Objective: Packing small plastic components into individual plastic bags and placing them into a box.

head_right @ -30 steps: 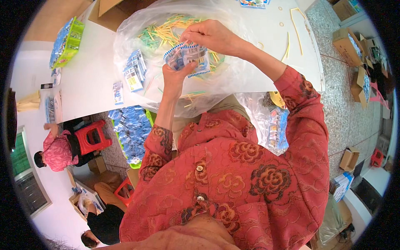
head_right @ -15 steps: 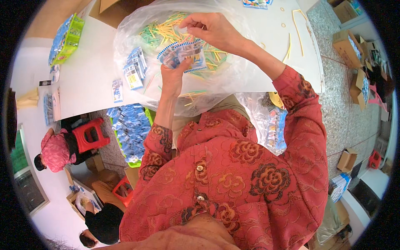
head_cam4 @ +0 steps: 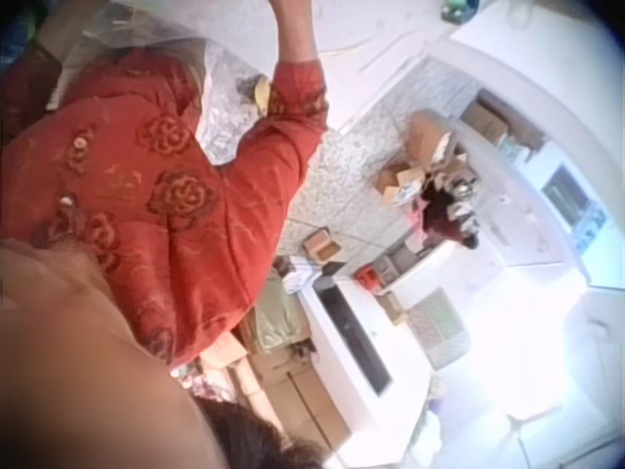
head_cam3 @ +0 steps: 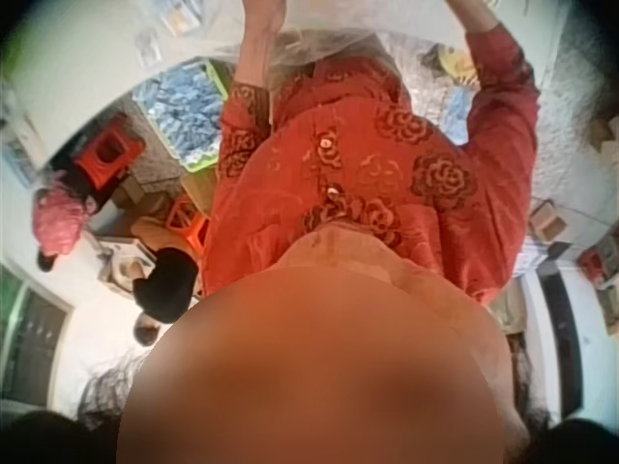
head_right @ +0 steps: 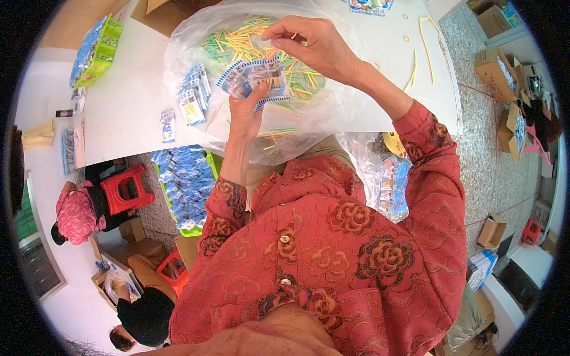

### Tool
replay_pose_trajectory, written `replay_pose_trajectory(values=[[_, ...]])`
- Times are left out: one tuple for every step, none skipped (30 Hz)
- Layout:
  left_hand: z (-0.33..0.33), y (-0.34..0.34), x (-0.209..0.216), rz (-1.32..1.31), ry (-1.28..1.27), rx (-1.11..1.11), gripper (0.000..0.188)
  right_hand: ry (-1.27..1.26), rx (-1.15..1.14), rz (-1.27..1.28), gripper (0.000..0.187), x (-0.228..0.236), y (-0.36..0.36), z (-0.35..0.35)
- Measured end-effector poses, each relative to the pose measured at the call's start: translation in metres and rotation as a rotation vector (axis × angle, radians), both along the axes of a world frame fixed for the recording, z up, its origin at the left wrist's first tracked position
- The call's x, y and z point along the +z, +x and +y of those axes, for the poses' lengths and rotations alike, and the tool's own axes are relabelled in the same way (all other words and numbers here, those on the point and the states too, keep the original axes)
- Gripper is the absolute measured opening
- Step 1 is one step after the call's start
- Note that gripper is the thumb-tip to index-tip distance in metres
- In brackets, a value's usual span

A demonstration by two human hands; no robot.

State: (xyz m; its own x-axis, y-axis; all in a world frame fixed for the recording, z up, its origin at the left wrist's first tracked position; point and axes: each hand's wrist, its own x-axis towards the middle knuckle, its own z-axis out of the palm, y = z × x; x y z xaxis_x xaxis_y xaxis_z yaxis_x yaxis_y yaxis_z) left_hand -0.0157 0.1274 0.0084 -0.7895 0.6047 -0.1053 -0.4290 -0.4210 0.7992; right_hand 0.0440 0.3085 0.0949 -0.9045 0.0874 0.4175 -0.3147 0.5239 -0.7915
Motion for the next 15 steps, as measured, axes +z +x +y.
replay_pose_trajectory(values=[[0.000, 0.000, 0.000, 0.001, 0.001, 0.001, 0.030, 0.001, 0.001, 0.001, 0.018, 0.000, 0.001, 0.000], [-0.001, 0.001, 0.000, -0.034, 0.013, -0.015, 0.031, 0.002, 0.011, 0.025, 0.017, 0.000, 0.001, -0.001], [-0.002, 0.001, 0.001, -0.068, 0.025, -0.030, 0.032, 0.004, 0.021, 0.049, 0.016, 0.000, 0.002, -0.001], [-0.003, 0.002, 0.002, -0.067, 0.025, -0.028, 0.032, 0.004, 0.023, 0.050, 0.016, 0.002, 0.002, -0.002], [-0.004, 0.003, 0.005, -0.103, 0.021, -0.027, 0.033, 0.006, 0.041, 0.081, 0.016, 0.004, 0.004, -0.002], [-0.005, 0.005, 0.008, -0.140, 0.017, -0.026, 0.034, 0.008, 0.058, 0.111, 0.016, 0.006, 0.006, -0.003], [-0.005, 0.007, 0.010, -0.141, 0.017, -0.026, 0.034, 0.008, 0.058, 0.111, 0.016, 0.006, 0.007, -0.002], [-0.005, 0.008, 0.012, -0.131, 0.023, -0.035, 0.035, 0.017, 0.065, 0.131, 0.016, 0.007, 0.008, -0.002], [-0.006, 0.010, 0.014, -0.122, 0.028, -0.045, 0.036, 0.025, 0.072, 0.151, 0.016, 0.008, 0.009, -0.001], [-0.006, 0.011, 0.015, -0.121, 0.029, -0.044, 0.036, 0.026, 0.074, 0.152, 0.016, 0.008, 0.010, -0.001], [-0.007, 0.011, 0.016, -0.130, 0.016, -0.042, 0.036, 0.030, 0.087, 0.155, 0.016, 0.009, 0.011, 0.000], [-0.007, 0.011, 0.016, -0.139, 0.004, -0.039, 0.036, 0.035, 0.101, 0.159, 0.016, 0.010, 0.012, 0.000], [-0.007, 0.011, 0.016, -0.138, 0.005, -0.038, 0.036, 0.036, 0.102, 0.160, 0.016, 0.011, 0.013, 0.001], [-0.008, 0.011, 0.015, -0.141, 0.025, -0.046, 0.036, 0.056, 0.105, 0.161, 0.016, 0.012, 0.014, 0.001], [-0.008, 0.011, 0.015, -0.144, 0.045, -0.054, 0.036, 0.076, 0.107, 0.162, 0.016, 0.012, 0.016, 0.002]])
